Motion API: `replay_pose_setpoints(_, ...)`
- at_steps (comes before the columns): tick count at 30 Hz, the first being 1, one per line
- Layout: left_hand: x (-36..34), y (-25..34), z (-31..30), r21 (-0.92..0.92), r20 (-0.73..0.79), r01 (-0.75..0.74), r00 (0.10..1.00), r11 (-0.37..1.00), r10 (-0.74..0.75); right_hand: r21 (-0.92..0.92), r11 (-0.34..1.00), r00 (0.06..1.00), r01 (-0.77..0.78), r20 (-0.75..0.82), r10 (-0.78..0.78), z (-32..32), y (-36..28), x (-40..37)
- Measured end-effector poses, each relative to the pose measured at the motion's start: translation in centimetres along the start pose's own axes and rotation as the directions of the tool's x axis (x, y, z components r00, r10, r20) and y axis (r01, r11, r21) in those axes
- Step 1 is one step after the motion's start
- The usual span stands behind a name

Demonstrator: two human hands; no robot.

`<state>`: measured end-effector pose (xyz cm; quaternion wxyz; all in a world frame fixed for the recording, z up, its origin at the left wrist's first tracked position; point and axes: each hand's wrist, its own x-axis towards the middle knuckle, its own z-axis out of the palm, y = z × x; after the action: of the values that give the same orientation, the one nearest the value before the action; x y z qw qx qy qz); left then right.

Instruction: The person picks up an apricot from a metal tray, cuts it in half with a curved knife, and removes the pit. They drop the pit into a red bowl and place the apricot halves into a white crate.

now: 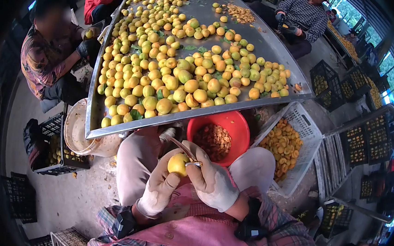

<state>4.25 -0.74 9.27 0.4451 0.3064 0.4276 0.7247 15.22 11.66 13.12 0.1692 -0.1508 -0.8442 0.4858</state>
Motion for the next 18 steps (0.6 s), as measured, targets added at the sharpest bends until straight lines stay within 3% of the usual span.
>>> replay_pose_setpoints(2,0.1,0.5,0.5,0.006,-0.056,0.025,0.998,1.0,-0.024,0.21,0.908,0.931,-0.363,0.118,0.345,-0.1,-0.5,0.3)
replay_pose_setpoints(3,0.1,0.7,0.7,0.009,-0.114,0.051,0.992,0.999,-0.05,0.277,0.89,0.931,-0.363,0.078,0.356,0.1,-0.2,0.5)
replay_pose_setpoints(7,0.4,-0.4,0.1,-0.014,-0.112,0.05,0.992,0.999,-0.051,0.222,0.942,0.966,-0.253,0.004,0.258,0.4,0.6,0.6)
replay_pose_setpoints(9,0.7,-0.4,-0.2,0.007,-0.066,0.022,0.998,1.0,-0.022,0.572,0.597,0.825,-0.562,0.335,0.455,-0.2,1.0,0.7)
replay_pose_setpoints(10,0.8,-0.4,-0.3,0.005,-0.067,0.025,0.997,1.0,-0.025,0.572,0.595,0.823,-0.564,0.336,0.458,-0.3,0.8,0.7)
replay_pose_setpoints(12,1.0,-0.7,-0.4,0.077,-0.076,-0.047,0.996,0.996,0.053,0.633,0.366,0.72,-0.682,0.493,0.489,-0.4,0.0,0.6)
replay_pose_setpoints(16,0.9,-1.8,-1.4,0.054,-0.085,-0.063,0.994,0.997,0.068,0.687,0.337,0.763,-0.643,0.539,0.358,-0.5,-0.5,0.7)
replay_pose_setpoints(18,0.9,-2.1,-1.9,-0.246,-0.073,0.046,0.995,0.968,-0.065,0.723,0.407,0.823,-0.558,0.42,0.382,-0.5,-1.1,0.8)
